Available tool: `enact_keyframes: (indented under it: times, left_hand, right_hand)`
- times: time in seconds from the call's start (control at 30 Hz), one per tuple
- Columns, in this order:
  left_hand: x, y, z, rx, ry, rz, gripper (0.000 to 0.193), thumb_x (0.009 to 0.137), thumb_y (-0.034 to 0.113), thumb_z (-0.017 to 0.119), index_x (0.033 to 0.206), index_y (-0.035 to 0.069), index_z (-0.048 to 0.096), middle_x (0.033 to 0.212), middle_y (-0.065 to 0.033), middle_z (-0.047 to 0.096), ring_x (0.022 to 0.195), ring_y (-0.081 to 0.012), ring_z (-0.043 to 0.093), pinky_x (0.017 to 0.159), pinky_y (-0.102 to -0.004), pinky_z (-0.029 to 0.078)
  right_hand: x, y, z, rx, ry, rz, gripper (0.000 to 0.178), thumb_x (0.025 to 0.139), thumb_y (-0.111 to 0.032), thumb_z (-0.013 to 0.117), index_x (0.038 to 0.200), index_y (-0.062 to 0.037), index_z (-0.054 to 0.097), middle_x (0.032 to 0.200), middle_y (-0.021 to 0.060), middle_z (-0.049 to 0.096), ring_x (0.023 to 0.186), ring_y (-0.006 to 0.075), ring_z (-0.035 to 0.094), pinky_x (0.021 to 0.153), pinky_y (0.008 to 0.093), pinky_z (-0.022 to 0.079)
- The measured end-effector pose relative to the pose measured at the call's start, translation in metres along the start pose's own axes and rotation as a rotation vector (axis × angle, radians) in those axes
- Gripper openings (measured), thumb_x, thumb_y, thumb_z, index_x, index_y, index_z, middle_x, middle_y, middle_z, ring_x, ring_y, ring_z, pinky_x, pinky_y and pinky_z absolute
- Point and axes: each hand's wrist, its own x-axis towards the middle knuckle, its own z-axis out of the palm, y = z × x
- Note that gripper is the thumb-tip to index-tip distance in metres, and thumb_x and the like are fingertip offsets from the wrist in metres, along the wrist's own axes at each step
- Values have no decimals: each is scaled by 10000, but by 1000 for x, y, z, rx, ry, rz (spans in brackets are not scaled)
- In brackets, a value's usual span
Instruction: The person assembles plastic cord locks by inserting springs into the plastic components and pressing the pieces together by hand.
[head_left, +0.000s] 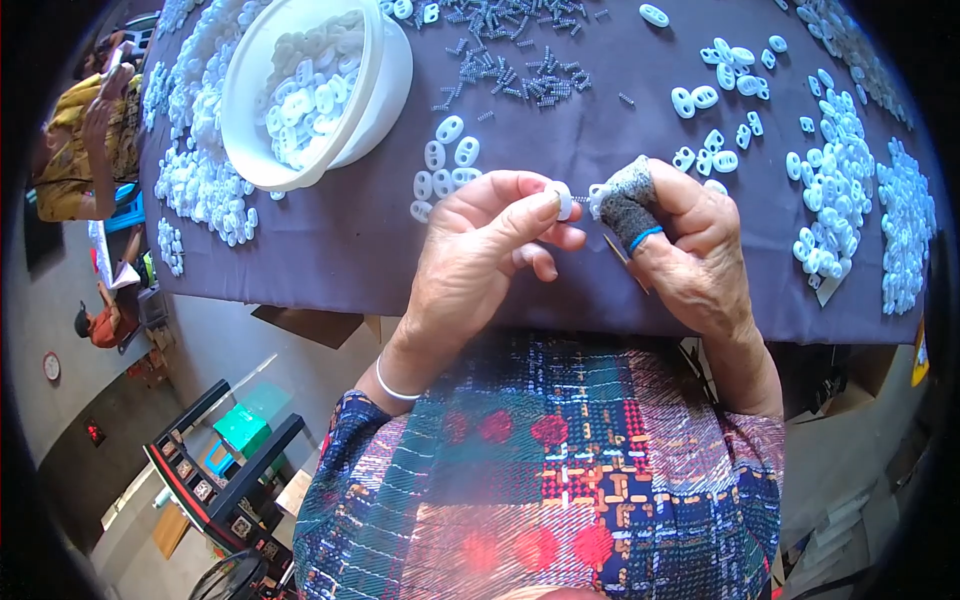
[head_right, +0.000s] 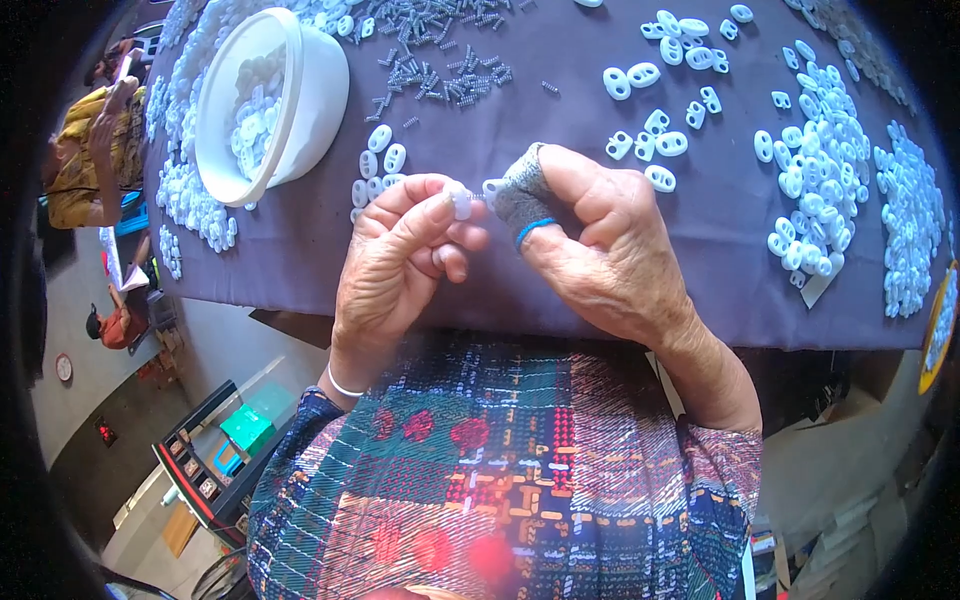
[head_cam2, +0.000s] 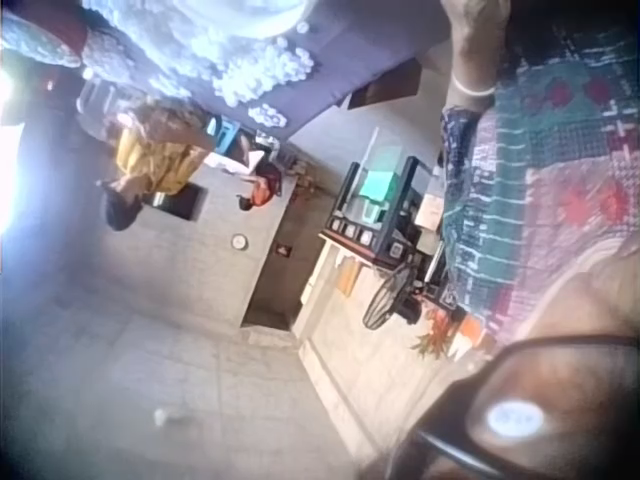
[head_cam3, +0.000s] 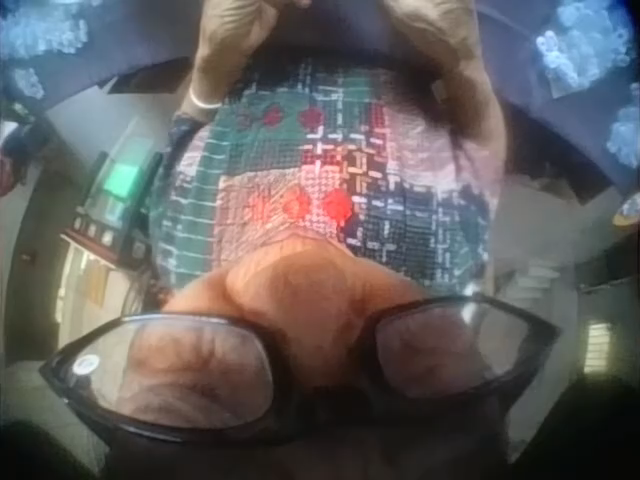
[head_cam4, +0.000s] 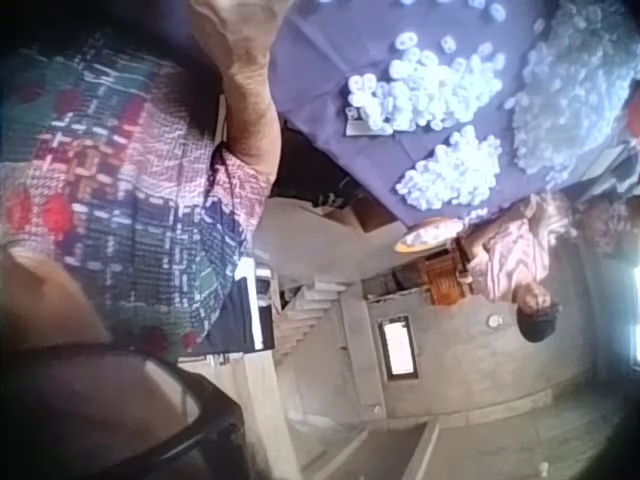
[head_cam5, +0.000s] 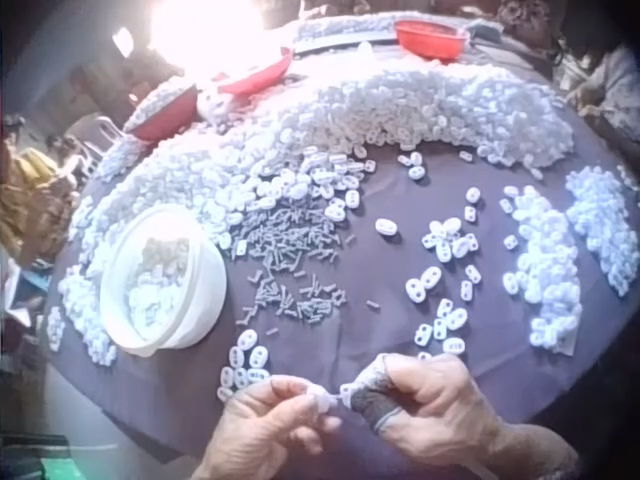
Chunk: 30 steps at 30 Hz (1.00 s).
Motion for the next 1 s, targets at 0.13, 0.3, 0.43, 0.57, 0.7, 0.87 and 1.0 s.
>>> enact_keyframes:
  times: [0.13,0.3,0.43,0.57,0.7,0.87,1.0]
  left_hand:
    - [1,-4,-1,-30,-7,37,143,872,125,618,971,29,579,885,-72,630,751,-133,623,543,-212,478]
    - [0,-4,-2,-74,-38,27,140,866,112,623,971,31,580,880,-57,622,740,-126,611,544,-216,477]
    - [-1,-4,-2,-63,-34,20,149,858,106,631,982,37,584,892,-60,631,746,-131,620,546,-220,478]
    - [-1,-5,-1,-45,-22,24,152,853,105,637,981,38,590,901,-64,635,747,-134,623,548,-223,480]
    - [-2,-3,0,-18,-21,21,150,849,103,641,975,36,595,894,-64,636,743,-137,624,550,-225,482]
    - [-3,-3,3,73,-6,37,162,846,106,647,974,21,596,887,-72,639,731,-142,630,543,-222,489]
    - [-4,-2,5,82,9,16,177,848,117,647,980,10,598,890,-80,642,730,-148,639,538,-221,491]
  right_hand:
    - [-1,-1,0,2,13,-11,162,737,-8,496,875,0,580,585,-36,502,472,16,431,434,177,316]
    - [-2,-3,-1,-18,9,24,148,736,-4,512,865,2,584,624,-34,515,519,16,442,470,173,332]
    - [-2,0,0,-65,9,-52,128,737,-6,524,849,14,585,694,-9,536,622,50,473,567,192,372]
    - [-2,-4,-2,-102,-34,-33,129,721,-2,526,836,19,580,704,28,537,658,88,497,608,226,390]
    - [-2,-3,-3,-96,-37,-32,127,710,-2,526,826,22,572,693,45,527,645,105,499,601,236,389]
    - [-3,-2,-6,-110,-87,-7,143,703,0,530,839,29,563,692,61,526,644,121,505,602,241,390]
    - [-3,-4,-7,-138,-110,29,158,702,-3,538,854,30,566,702,72,543,648,133,520,606,248,397]
